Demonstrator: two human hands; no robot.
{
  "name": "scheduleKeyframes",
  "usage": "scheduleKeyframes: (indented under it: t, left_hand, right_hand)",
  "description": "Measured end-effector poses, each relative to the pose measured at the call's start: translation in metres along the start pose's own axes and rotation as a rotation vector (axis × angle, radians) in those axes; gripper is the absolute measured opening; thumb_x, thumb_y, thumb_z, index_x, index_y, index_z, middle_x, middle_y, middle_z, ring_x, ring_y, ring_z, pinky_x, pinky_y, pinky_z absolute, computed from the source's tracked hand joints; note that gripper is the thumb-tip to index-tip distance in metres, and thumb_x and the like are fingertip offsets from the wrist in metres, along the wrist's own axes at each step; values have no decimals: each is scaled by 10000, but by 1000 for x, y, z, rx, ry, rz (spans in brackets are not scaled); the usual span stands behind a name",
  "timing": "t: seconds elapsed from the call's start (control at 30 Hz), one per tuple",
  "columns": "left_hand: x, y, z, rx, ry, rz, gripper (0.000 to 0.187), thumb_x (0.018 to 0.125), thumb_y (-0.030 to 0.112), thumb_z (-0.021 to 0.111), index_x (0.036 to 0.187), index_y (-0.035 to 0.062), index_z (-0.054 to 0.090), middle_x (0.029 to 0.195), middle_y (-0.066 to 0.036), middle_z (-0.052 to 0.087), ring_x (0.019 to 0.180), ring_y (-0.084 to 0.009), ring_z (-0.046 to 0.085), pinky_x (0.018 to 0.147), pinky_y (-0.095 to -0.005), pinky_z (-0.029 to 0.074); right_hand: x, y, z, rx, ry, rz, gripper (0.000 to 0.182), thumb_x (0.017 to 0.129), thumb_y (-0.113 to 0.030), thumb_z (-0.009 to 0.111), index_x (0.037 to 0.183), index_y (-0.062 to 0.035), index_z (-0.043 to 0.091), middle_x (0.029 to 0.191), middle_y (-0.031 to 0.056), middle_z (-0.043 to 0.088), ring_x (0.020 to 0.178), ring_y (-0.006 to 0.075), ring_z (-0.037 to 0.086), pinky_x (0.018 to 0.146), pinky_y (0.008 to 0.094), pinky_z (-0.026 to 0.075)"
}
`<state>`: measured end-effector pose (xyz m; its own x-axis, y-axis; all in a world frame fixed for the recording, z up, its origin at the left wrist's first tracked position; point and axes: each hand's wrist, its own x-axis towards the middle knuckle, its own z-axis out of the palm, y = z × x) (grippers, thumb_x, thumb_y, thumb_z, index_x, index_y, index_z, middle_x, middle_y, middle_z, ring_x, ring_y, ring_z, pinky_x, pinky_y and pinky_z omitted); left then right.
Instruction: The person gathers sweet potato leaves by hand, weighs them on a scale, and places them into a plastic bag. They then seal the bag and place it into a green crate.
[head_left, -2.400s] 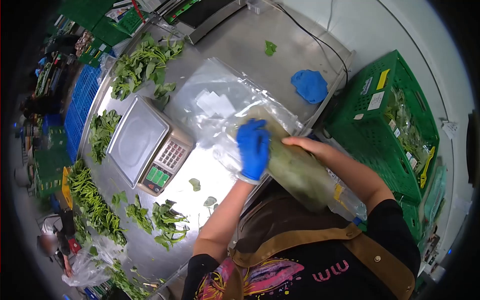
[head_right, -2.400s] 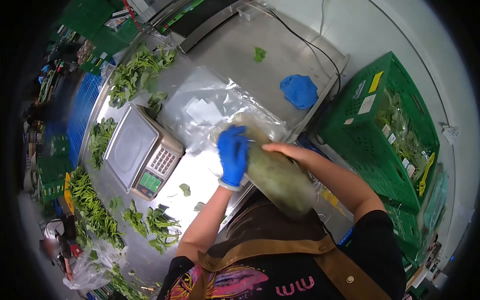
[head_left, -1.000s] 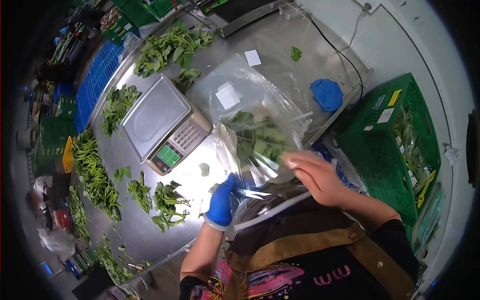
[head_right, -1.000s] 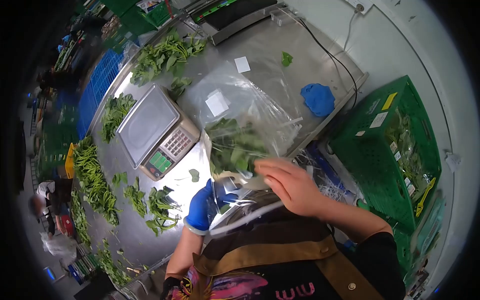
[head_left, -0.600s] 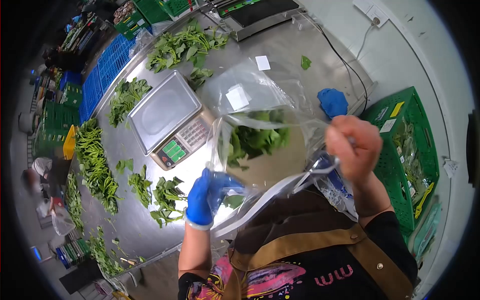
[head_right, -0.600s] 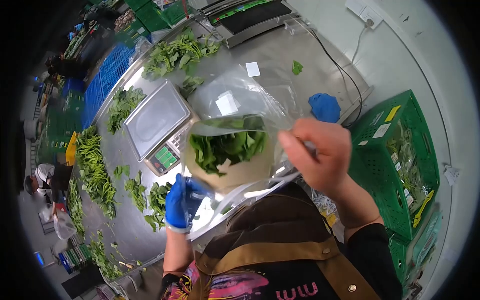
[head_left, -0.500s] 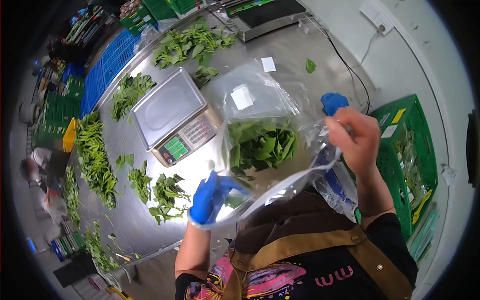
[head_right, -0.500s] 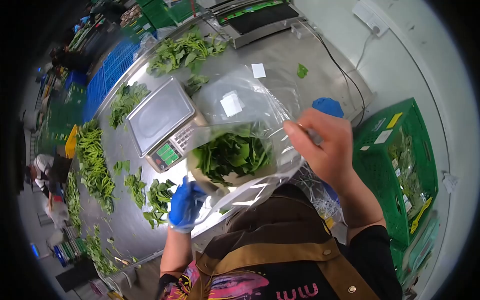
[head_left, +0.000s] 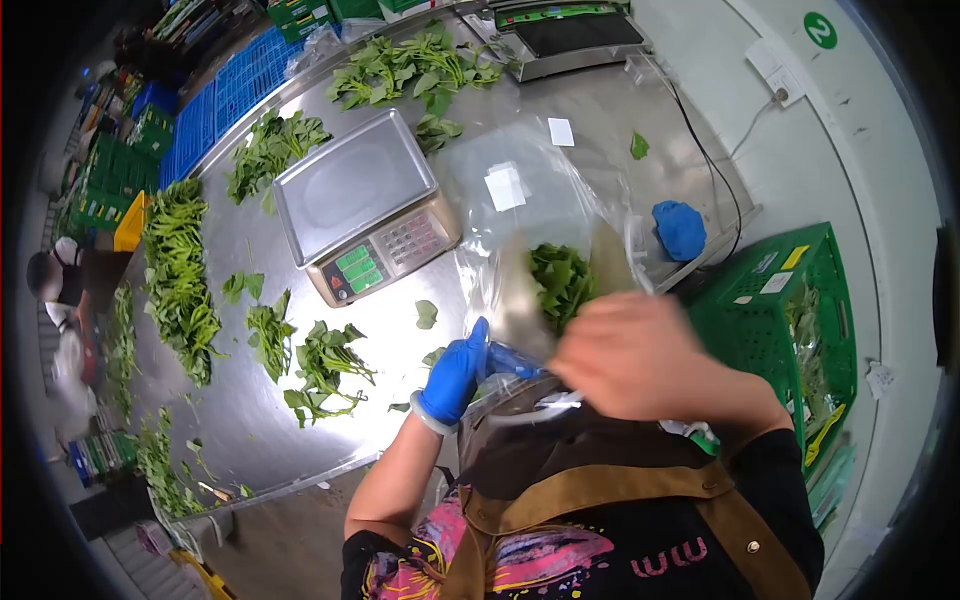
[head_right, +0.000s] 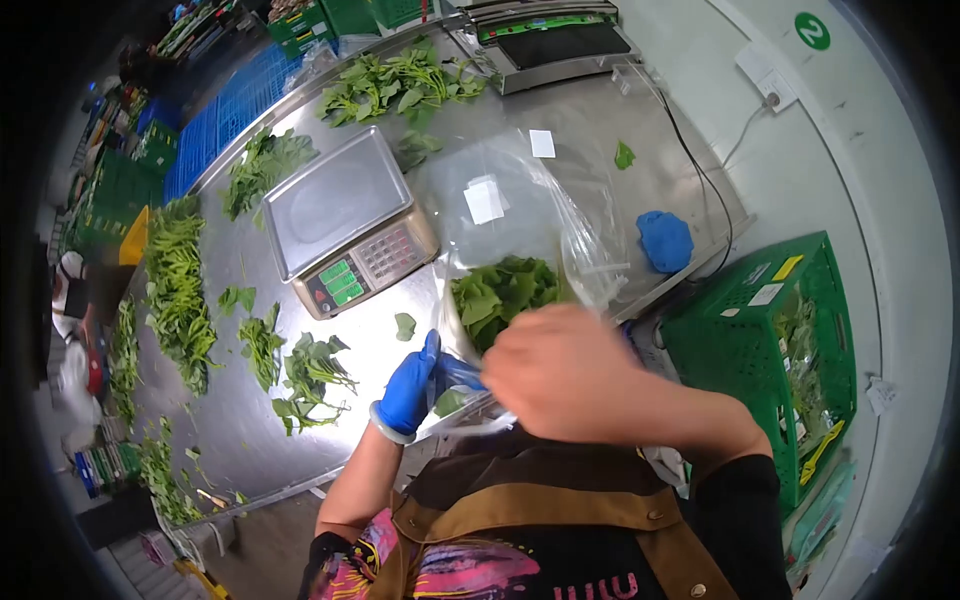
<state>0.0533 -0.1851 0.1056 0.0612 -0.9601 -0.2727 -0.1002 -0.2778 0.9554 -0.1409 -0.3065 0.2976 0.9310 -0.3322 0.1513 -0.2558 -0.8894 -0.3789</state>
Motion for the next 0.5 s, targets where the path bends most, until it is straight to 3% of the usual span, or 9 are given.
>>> scheduleKeyframes:
  t: [0.03,0.07,0.1,0.17,0.2,0.27,0.33,0.43,0.5]
  left_hand:
    - [3,-12,-3,-40,-10,-51,505,1014,387,370,946,-19,662,691,-132,600,659,-219,557,714,-296,457]
    - [0,1,-5,18,-25,-4,487,1018,362,363,975,-39,635,756,-130,636,707,-226,600,741,-324,482]
    - [-2,14,-8,75,-36,43,471,1023,337,356,1003,-59,608,821,-129,672,755,-233,643,768,-353,506]
    - [-3,34,-7,-575,-177,-168,495,1017,357,375,942,-66,621,806,-154,664,770,-245,647,796,-358,503]
    - [-3,39,-7,-894,-255,-270,510,1014,367,384,911,-69,627,798,-166,659,777,-251,650,810,-360,501]
    - [-4,40,-8,-894,-252,-293,483,1007,354,415,893,-68,620,795,-190,654,781,-274,649,828,-370,503]
    - [-7,37,-9,-860,-247,-319,471,1003,349,426,879,-62,618,798,-190,654,786,-281,650,836,-380,504]
    - [-12,43,-14,-797,-244,-289,463,1004,350,422,896,-60,608,825,-200,653,802,-298,652,849,-404,501]
    - [-13,38,-14,-854,-279,-278,453,1006,347,415,917,-56,602,851,-202,655,824,-311,653,858,-415,498]
  right_hand:
    - [-3,-13,-53,-153,52,43,121,786,-187,634,802,-71,663,706,25,608,716,187,601,641,327,487]
    - [3,-24,-65,-308,504,255,185,844,-178,552,929,-27,620,845,76,611,819,219,602,730,359,489]
    - [-6,-24,-83,-338,770,243,183,843,-158,556,950,-23,617,875,86,614,843,230,602,754,369,485]
    - [-44,0,-104,-309,1201,50,190,841,-119,564,991,-15,612,933,107,620,891,252,601,804,388,478]
    - [-60,15,-107,-292,1300,-7,199,839,-100,567,1012,-11,610,963,117,622,915,263,601,828,398,474]
    - [-83,46,-104,-250,1392,-72,226,837,-60,575,1054,-3,604,1021,138,628,962,286,600,877,418,467]
    - [-97,87,-86,-204,1272,-78,263,835,-21,582,1096,6,599,1080,158,634,1010,308,600,926,438,460]
    - [-40,93,-47,-430,266,259,475,745,-26,678,1206,-44,561,1203,113,604,1187,305,514,1035,435,370]
    - [-39,102,-5,59,175,374,485,715,-17,701,1185,-49,586,1205,79,599,1204,272,490,1030,401,368]
